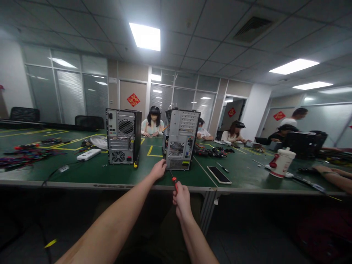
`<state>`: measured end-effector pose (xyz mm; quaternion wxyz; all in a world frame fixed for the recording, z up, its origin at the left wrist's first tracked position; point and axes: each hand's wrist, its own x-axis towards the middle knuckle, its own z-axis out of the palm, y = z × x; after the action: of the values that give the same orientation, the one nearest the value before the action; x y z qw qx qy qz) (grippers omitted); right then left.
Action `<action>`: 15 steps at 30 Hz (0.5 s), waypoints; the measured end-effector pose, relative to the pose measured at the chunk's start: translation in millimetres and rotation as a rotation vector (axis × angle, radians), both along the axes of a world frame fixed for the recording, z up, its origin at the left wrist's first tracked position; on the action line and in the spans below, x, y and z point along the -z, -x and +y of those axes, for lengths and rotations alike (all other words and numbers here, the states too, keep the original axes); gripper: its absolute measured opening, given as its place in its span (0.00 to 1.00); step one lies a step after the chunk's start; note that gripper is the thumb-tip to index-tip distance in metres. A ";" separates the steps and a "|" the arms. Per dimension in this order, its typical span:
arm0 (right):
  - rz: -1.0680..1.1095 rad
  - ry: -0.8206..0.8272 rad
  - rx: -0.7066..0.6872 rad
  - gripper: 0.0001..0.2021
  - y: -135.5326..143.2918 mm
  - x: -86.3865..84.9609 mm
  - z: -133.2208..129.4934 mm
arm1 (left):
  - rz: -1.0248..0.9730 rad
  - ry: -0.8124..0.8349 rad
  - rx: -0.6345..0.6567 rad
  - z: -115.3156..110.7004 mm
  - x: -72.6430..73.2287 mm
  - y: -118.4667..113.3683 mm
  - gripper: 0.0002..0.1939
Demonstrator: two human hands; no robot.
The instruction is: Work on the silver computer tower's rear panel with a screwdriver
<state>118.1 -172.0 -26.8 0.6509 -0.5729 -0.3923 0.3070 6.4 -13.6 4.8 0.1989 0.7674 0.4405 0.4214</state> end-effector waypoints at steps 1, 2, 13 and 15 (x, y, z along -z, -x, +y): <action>-0.002 0.017 -0.002 0.20 2.1 1.7 2.2 | 0.000 0.001 0.003 -0.7 -0.8 0.4 0.12; -0.017 0.030 0.000 0.21 3.4 2.5 3.4 | 0.001 0.005 0.006 -1.5 -1.8 0.8 0.12; -0.858 0.075 0.129 0.08 -10.4 -17.0 -21.3 | -0.001 0.076 -0.004 -9.0 -10.3 1.7 0.13; -0.709 0.081 0.101 0.07 -11.4 -18.2 -21.5 | 0.002 0.083 -0.005 -8.1 -9.9 1.8 0.13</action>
<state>129.6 -193.5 -8.6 0.4655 -0.6876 -0.5527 0.0719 4.6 -21.7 14.7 0.2293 0.7578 0.4597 0.4023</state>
